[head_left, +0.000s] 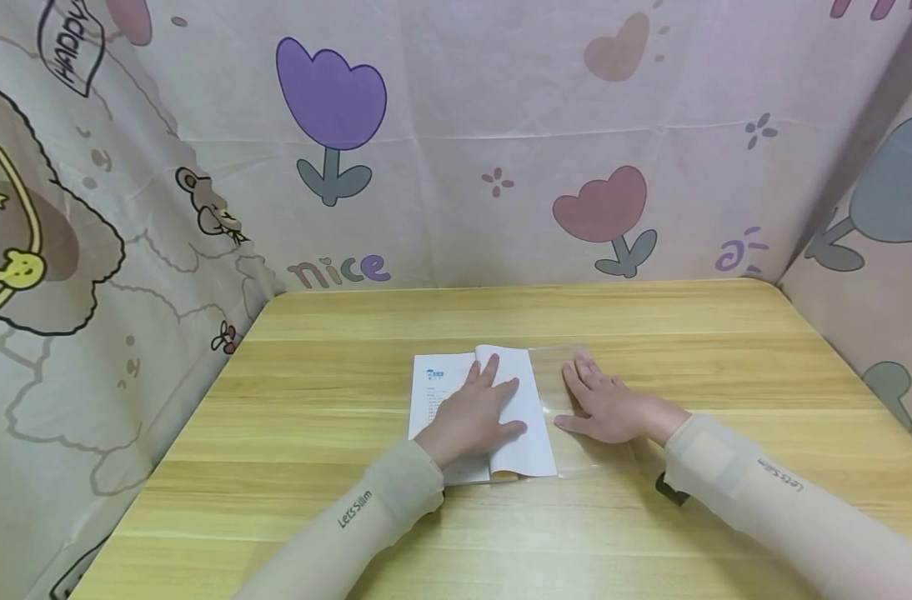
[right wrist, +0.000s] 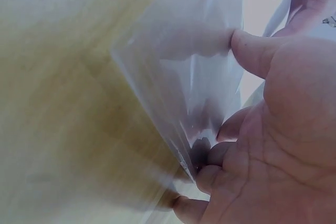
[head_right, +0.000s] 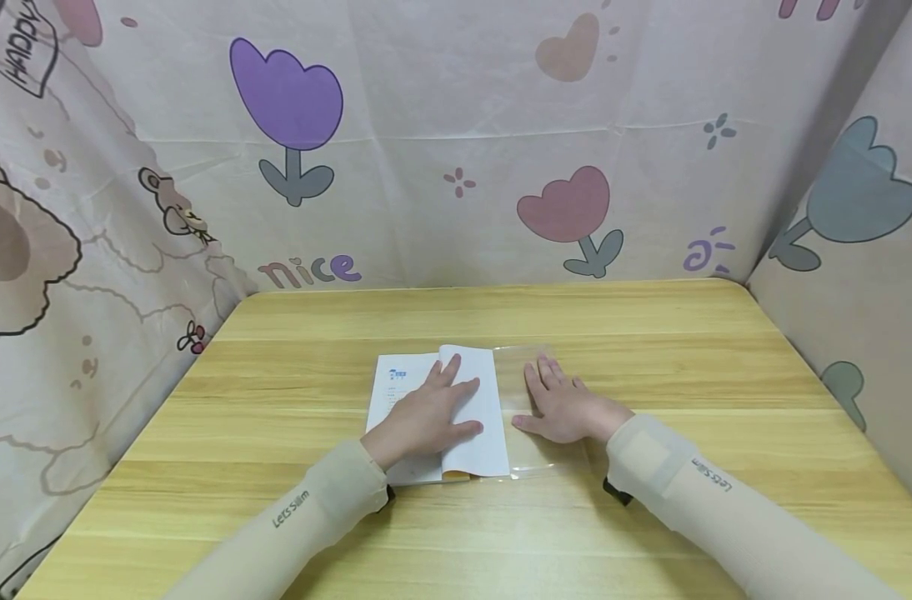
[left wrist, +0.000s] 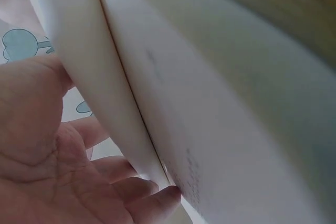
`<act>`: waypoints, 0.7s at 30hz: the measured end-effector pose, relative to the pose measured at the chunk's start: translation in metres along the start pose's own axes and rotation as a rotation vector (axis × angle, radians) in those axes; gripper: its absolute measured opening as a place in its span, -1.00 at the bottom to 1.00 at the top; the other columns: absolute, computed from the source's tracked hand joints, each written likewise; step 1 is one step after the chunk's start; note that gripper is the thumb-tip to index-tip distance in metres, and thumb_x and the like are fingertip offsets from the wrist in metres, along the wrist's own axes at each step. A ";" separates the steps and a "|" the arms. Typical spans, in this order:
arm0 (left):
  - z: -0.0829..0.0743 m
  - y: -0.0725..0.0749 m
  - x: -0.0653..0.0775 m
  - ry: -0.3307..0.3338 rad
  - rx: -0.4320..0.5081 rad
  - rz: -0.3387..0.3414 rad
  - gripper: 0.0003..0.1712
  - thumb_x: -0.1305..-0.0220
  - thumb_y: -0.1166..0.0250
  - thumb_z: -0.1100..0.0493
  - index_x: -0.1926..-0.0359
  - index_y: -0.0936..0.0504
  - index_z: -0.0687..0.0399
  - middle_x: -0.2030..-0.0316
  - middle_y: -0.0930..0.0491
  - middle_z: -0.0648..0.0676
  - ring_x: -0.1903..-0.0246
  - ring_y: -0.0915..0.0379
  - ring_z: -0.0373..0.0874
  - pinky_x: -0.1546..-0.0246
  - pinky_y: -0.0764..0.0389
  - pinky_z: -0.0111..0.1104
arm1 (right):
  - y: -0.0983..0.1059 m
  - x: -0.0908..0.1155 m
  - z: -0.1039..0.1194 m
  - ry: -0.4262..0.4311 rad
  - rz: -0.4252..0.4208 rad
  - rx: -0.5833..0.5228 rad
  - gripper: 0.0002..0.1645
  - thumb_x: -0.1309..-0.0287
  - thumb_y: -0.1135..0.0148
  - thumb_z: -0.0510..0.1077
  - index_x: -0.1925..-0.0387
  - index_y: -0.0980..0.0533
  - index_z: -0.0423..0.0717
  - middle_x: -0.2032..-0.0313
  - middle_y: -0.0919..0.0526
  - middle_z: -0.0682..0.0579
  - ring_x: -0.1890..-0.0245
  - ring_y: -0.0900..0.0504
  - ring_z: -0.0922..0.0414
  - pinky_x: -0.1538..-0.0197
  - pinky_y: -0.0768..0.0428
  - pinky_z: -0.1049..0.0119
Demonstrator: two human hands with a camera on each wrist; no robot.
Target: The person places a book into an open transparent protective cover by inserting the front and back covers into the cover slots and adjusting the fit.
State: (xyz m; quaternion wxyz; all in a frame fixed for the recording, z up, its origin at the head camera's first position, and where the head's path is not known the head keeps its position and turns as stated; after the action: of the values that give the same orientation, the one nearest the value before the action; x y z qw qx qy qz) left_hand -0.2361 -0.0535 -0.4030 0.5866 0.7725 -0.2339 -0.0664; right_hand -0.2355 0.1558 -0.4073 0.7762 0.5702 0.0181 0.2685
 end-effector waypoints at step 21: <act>-0.003 -0.001 -0.001 0.001 -0.037 -0.006 -0.20 -0.32 -0.26 -0.27 -0.50 -0.30 -0.19 -0.62 0.18 0.10 -0.59 0.26 0.20 -0.31 -0.42 0.18 | -0.001 0.002 0.001 -0.002 0.001 -0.001 0.10 -0.43 0.01 0.30 -0.55 0.18 -0.38 -0.53 0.33 -0.46 -0.55 0.30 -0.38 -0.43 0.10 -0.48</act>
State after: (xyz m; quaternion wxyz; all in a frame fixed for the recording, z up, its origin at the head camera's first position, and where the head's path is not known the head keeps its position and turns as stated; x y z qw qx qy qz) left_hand -0.2352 -0.0499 -0.4034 0.6007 0.7622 -0.2301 -0.0719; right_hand -0.2334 0.1555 -0.4072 0.7762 0.5702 0.0170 0.2685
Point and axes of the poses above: each hand's wrist, its own x-axis away from the middle knuckle, its own y-axis out of the back of the hand, z = x × y, the point moved 3 cm from there along -x, towards the middle knuckle
